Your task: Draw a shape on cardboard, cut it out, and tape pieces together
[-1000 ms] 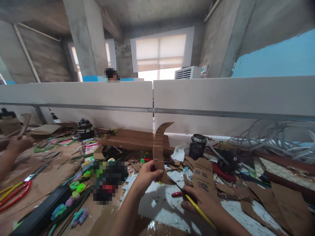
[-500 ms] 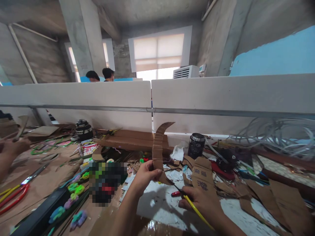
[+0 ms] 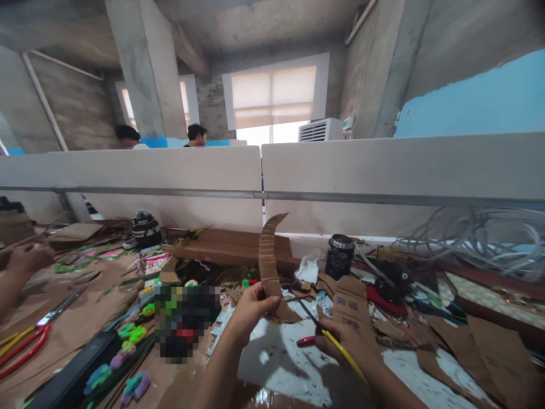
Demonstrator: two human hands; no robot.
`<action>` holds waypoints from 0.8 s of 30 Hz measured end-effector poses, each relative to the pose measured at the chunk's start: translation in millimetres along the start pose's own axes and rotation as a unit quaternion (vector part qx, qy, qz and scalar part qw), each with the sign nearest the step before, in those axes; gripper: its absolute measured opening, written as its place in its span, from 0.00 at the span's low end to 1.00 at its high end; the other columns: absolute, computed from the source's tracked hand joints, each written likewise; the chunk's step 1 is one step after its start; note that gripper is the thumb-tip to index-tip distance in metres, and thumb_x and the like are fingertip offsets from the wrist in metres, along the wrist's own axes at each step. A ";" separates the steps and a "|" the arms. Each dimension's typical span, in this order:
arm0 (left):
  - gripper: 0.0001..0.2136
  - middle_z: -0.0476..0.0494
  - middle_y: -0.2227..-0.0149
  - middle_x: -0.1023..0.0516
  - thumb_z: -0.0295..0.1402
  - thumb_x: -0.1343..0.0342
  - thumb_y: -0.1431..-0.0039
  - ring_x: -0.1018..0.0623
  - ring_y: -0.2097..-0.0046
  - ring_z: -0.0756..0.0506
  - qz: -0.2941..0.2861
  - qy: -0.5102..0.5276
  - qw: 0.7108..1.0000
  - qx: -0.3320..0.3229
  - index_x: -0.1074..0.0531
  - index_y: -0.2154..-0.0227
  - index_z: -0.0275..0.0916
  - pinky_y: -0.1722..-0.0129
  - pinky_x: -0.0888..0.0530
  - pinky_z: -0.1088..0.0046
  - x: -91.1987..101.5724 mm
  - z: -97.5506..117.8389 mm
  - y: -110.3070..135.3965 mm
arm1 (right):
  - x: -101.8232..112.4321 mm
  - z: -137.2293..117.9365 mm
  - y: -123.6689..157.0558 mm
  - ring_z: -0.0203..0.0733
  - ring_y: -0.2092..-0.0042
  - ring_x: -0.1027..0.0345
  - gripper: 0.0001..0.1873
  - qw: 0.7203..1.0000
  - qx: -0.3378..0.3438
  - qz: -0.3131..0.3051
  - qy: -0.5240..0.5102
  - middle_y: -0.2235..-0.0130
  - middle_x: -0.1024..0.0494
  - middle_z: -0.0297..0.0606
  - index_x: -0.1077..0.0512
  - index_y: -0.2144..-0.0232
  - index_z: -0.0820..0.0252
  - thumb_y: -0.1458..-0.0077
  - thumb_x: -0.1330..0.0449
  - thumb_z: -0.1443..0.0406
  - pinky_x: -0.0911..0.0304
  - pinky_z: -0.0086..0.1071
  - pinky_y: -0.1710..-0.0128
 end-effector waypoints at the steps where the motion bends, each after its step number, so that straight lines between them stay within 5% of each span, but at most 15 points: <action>1: 0.22 0.49 0.73 0.22 0.44 0.27 0.61 0.29 0.76 0.51 -0.003 -0.002 1.000 0.000 0.23 0.67 0.36 0.77 0.37 0.76 -1.6 0.6 0.3 | 0.5 -0.3 -0.7 0.44 0.69 0.36 0.30 1.000 -0.001 -0.001 -0.014 0.75 0.29 0.33 0.30 0.75 0.56 0.49 0.40 0.36 0.46 0.31 0.71; 7: 0.19 0.49 0.72 0.22 0.40 0.28 0.60 0.29 0.74 0.51 -0.016 -0.014 1.000 0.000 0.23 0.66 0.36 0.77 0.35 0.76 -11.9 8.5 5.7 | 1.8 1.1 1.3 0.43 0.69 0.36 0.30 0.999 -0.014 -0.025 -0.026 0.73 0.30 0.32 0.33 0.72 0.56 0.52 0.37 0.36 0.44 0.32 0.70; 17: 0.17 0.50 0.71 0.23 0.41 0.29 0.57 0.31 0.74 0.51 -0.013 -0.019 1.000 -0.009 0.22 0.67 0.37 0.77 0.37 0.76 -6.9 13.8 6.8 | 0.2 -15.7 11.0 0.47 0.64 0.30 0.26 0.988 0.004 -0.094 0.121 0.65 0.20 0.36 0.24 0.64 0.56 0.50 0.34 0.41 0.43 0.32 0.66; 24: 0.16 0.49 0.70 0.22 0.40 0.28 0.55 0.30 0.73 0.51 -0.012 -0.004 1.000 -0.008 0.22 0.65 0.36 0.75 0.38 0.77 -5.5 15.0 10.3 | -0.7 -15.6 13.3 0.45 0.67 0.33 0.17 0.993 0.006 -0.039 0.113 0.70 0.20 0.33 0.22 0.70 0.53 0.50 0.32 0.47 0.47 0.31 0.68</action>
Point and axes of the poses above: each hand's wrist, its own y-axis away from the middle knuckle, its own x-axis out of the back of the hand, z = x × y, the point moved 6 cm from there along -y, towards the middle knuckle
